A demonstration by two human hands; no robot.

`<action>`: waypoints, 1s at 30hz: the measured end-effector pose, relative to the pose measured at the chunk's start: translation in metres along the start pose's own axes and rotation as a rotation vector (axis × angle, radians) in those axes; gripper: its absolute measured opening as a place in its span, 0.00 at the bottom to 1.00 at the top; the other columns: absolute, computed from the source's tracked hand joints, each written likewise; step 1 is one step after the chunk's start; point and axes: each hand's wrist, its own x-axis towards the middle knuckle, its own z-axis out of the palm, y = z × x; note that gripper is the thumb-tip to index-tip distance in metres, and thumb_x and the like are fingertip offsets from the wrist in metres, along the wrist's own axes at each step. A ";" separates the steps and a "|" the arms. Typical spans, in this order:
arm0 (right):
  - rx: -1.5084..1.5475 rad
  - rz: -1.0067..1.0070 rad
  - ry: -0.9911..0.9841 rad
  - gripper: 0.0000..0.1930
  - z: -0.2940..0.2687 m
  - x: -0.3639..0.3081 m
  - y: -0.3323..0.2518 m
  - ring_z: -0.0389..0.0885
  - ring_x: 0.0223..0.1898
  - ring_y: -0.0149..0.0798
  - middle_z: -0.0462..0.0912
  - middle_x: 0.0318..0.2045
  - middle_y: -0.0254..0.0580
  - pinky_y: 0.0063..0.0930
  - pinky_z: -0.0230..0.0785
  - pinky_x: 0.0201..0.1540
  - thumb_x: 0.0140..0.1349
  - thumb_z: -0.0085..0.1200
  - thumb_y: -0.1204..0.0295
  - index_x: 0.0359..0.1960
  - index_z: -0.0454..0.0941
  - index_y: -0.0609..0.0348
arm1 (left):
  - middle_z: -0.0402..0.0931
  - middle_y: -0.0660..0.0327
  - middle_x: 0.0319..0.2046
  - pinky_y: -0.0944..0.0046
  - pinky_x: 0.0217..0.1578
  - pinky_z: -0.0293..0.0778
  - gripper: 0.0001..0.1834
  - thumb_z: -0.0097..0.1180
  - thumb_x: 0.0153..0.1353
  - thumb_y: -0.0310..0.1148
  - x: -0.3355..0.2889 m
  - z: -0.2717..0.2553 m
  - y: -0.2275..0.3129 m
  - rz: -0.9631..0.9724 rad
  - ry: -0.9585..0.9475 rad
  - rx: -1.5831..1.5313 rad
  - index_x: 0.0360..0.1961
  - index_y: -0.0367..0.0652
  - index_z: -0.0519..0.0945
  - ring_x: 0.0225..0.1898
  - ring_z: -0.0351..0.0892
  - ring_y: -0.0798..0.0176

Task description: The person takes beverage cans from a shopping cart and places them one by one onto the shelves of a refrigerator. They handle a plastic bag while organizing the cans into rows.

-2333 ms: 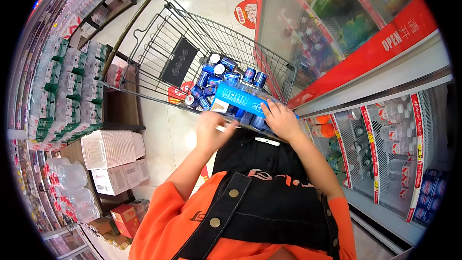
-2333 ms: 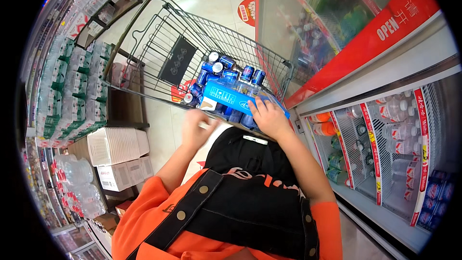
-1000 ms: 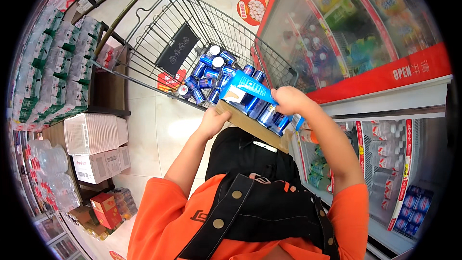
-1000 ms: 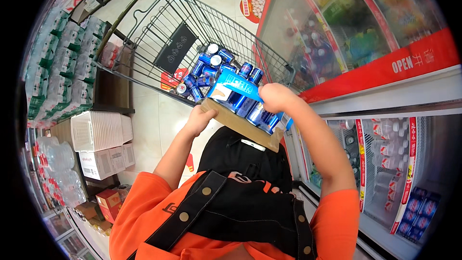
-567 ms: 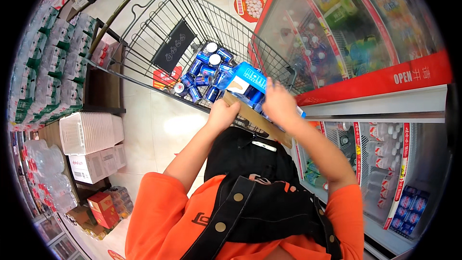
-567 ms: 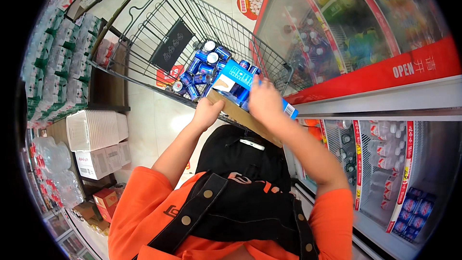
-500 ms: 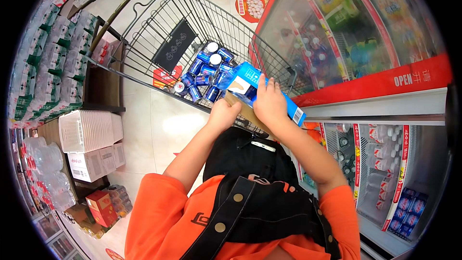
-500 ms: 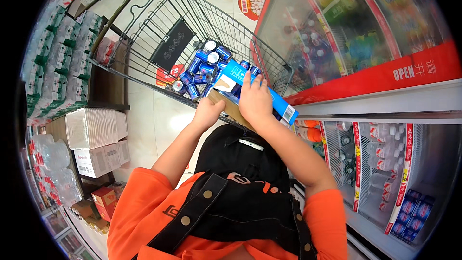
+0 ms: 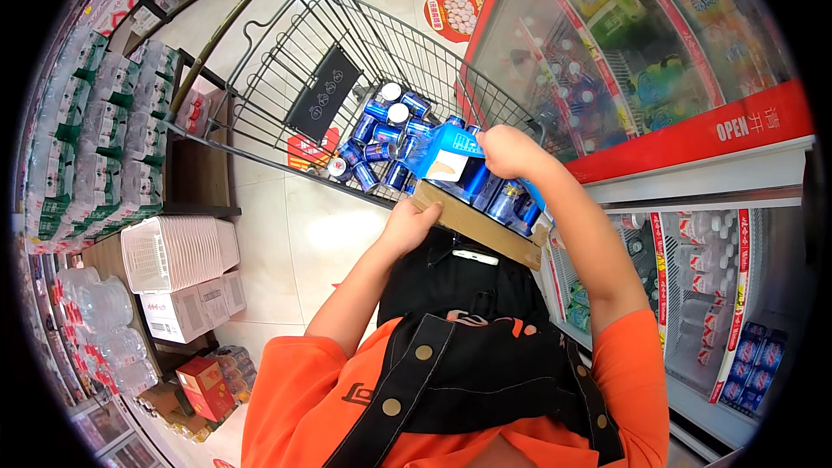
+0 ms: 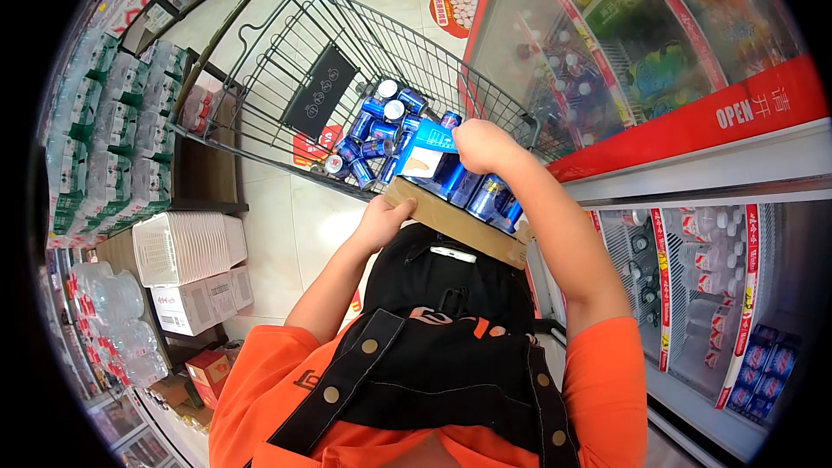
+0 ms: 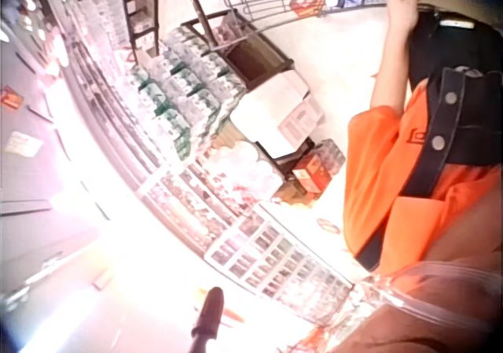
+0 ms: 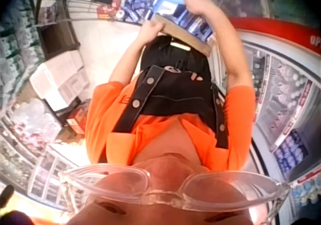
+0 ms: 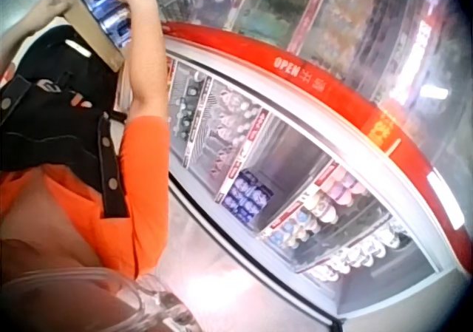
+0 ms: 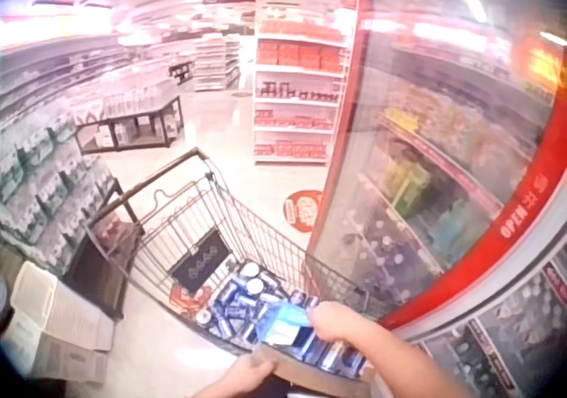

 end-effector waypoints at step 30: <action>0.169 0.251 -0.076 0.08 0.053 -0.091 0.054 0.79 0.31 0.50 0.79 0.28 0.55 0.41 0.71 0.34 0.45 0.47 0.78 0.28 0.76 0.67 | 0.74 0.56 0.38 0.62 0.40 0.71 0.16 0.54 0.51 0.23 -0.002 0.076 -0.012 -0.219 -0.213 -0.591 0.43 0.35 0.71 0.39 0.75 0.59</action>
